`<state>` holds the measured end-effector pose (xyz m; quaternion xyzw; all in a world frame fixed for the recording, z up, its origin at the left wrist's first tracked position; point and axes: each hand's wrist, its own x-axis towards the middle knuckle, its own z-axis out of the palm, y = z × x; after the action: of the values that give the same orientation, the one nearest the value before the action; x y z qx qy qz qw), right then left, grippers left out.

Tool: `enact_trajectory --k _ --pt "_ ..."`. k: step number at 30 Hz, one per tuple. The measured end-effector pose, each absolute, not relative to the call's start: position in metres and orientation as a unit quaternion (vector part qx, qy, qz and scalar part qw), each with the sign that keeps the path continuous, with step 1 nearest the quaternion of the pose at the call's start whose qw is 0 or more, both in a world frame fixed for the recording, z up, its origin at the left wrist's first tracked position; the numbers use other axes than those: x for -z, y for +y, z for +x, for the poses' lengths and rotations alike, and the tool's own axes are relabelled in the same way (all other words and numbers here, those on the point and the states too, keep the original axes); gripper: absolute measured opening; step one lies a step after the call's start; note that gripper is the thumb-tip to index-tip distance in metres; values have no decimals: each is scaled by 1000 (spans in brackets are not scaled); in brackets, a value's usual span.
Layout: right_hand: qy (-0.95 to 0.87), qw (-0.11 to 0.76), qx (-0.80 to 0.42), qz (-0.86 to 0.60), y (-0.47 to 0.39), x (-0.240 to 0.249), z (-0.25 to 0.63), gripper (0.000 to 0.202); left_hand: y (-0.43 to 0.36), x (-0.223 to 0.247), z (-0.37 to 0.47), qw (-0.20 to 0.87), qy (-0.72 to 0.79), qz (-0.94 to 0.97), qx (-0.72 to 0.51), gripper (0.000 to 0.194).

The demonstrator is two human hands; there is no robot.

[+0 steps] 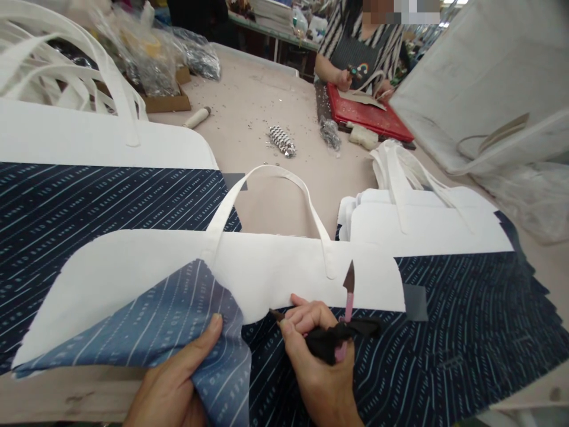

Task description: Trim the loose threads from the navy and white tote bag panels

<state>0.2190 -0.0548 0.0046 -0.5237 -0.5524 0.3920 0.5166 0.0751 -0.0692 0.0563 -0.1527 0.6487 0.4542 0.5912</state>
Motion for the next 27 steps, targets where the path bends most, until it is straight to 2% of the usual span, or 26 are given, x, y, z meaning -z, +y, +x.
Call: enact_trajectory --k 4,10,17,27 --pt "-537 521 -403 -526 -55 -4 218 25 -72 -51 76 593 641 -133 -469 43" --pt "-538 517 -398 -533 -57 -5 215 24 -78 -44 75 577 636 -118 -499 36" --pt "-408 614 -502 -452 -55 3 233 21 -73 -42 76 560 643 -128 -506 37" --pt "-460 588 -455 -485 -56 0 226 24 -68 -49 77 557 649 -141 -498 45"
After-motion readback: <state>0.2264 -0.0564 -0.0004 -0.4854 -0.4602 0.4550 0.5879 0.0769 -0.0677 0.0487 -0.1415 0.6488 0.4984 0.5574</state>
